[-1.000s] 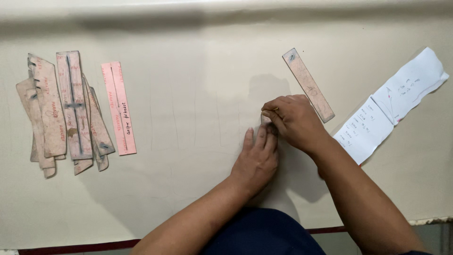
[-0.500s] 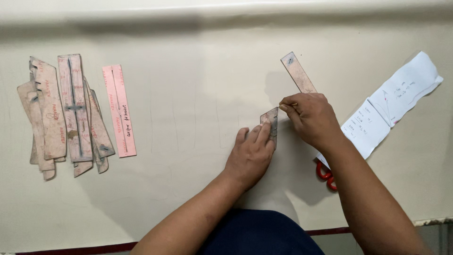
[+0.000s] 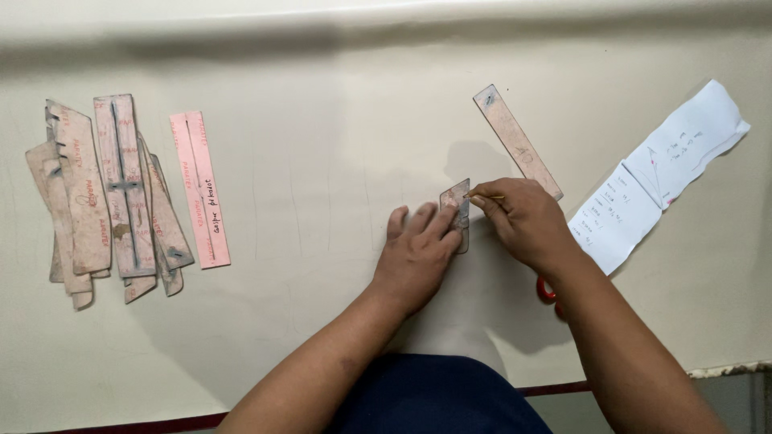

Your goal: The person places paper pattern pieces on a large sheet of beige fabric and traces their outlines with a pencil. They handle multiple pattern pieces, repositioning them and drawing along the edges to mark the fabric for cutting.

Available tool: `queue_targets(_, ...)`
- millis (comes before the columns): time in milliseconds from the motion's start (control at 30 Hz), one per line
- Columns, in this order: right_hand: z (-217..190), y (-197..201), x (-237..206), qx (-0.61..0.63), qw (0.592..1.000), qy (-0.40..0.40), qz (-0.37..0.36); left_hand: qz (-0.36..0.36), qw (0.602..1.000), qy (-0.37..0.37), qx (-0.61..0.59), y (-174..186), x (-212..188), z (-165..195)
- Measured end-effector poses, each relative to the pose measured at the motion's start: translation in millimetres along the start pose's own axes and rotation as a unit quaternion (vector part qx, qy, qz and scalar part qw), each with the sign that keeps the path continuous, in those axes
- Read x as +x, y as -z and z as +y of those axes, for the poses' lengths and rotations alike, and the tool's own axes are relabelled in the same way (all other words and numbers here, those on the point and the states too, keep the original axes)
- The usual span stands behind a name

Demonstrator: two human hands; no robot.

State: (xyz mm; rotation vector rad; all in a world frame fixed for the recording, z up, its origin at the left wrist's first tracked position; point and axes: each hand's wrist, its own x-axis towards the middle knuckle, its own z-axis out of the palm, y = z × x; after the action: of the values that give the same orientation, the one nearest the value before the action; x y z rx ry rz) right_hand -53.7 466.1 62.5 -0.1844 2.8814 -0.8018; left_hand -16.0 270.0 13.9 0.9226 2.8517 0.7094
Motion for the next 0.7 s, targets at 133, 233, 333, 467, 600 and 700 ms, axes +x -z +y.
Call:
queue_targets(133, 2, 0, -7, -0.01, 1.0, -0.002, 0.018, 0.012, 1.0, 0.014, -0.001, 2, -1, -2)
queue_targets(233, 1, -2, -16, 0.003, 1.0, 0.0, 0.009, -0.002, 1.0, 0.023, -0.014, 2, -1, -2)
queue_targets(333, -2, -3, -24, 0.005, 1.0, -0.005, -0.013, 0.006, 0.999, 0.029, -0.027, 2, -1, -3)
queue_targets(467, -4, -2, -28, 0.039, 0.998, -0.049, -0.032, 0.018, 0.999, 0.033, -0.03, 2, 1, -4)
queue_targets(600, 0, -2, -33, 0.017, 0.999, -0.038, 0.008, 0.037, 0.997, 0.035, -0.049, 4, 0, -6)
queue_targets(700, 2, -8, -39, 0.009, 1.0, -0.029, -0.001, 0.042, 0.997, 0.036, -0.052, 4, 0, -6)
